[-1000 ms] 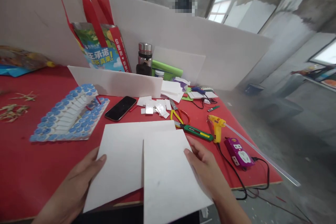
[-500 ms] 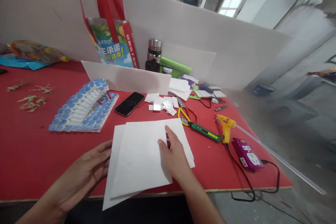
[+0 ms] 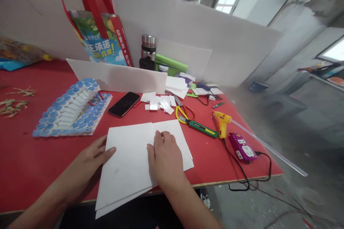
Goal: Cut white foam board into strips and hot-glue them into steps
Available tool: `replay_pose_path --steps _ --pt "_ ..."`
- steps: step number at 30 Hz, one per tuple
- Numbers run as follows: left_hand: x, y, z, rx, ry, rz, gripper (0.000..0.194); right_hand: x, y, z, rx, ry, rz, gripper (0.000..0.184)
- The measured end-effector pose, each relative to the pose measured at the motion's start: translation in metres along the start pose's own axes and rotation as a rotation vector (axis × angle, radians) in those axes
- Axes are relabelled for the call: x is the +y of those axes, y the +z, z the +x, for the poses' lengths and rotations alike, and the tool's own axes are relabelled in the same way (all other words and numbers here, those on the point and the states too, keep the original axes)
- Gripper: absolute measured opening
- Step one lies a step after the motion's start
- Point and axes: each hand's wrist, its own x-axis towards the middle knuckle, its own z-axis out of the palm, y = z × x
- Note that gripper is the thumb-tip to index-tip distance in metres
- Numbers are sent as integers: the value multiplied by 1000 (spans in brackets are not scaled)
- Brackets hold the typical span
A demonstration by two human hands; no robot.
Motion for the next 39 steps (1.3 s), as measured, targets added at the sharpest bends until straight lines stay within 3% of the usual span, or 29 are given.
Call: replay_pose_path --steps 2,5,8,13,17,21,24,30,39 --pt "3 0 2 7 37 70 89 13 -1 -3 -16 -123 29 60" --pt "7 1 4 -21 105 149 83 32 -3 -7 -201 -312 149 86" --pt "9 -1 6 -33 172 264 75 42 -8 -6 -373 -355 194 106" --pt "6 -16 20 190 341 735 63 41 -11 -7 -478 -369 190 123" --pt "7 -28 38 284 490 889 63 39 -4 -15 -438 -390 182 121" --pt "15 -35 50 160 559 943 52 42 -3 -19 -451 -408 213 119" --pt "18 -41 53 90 539 917 46 46 -8 -19 -476 -415 227 117" --pt "9 -50 51 142 471 796 38 56 -11 -21 -463 -458 202 109" --pt "13 -42 48 158 432 731 40 63 -9 -17 -464 -453 244 107"
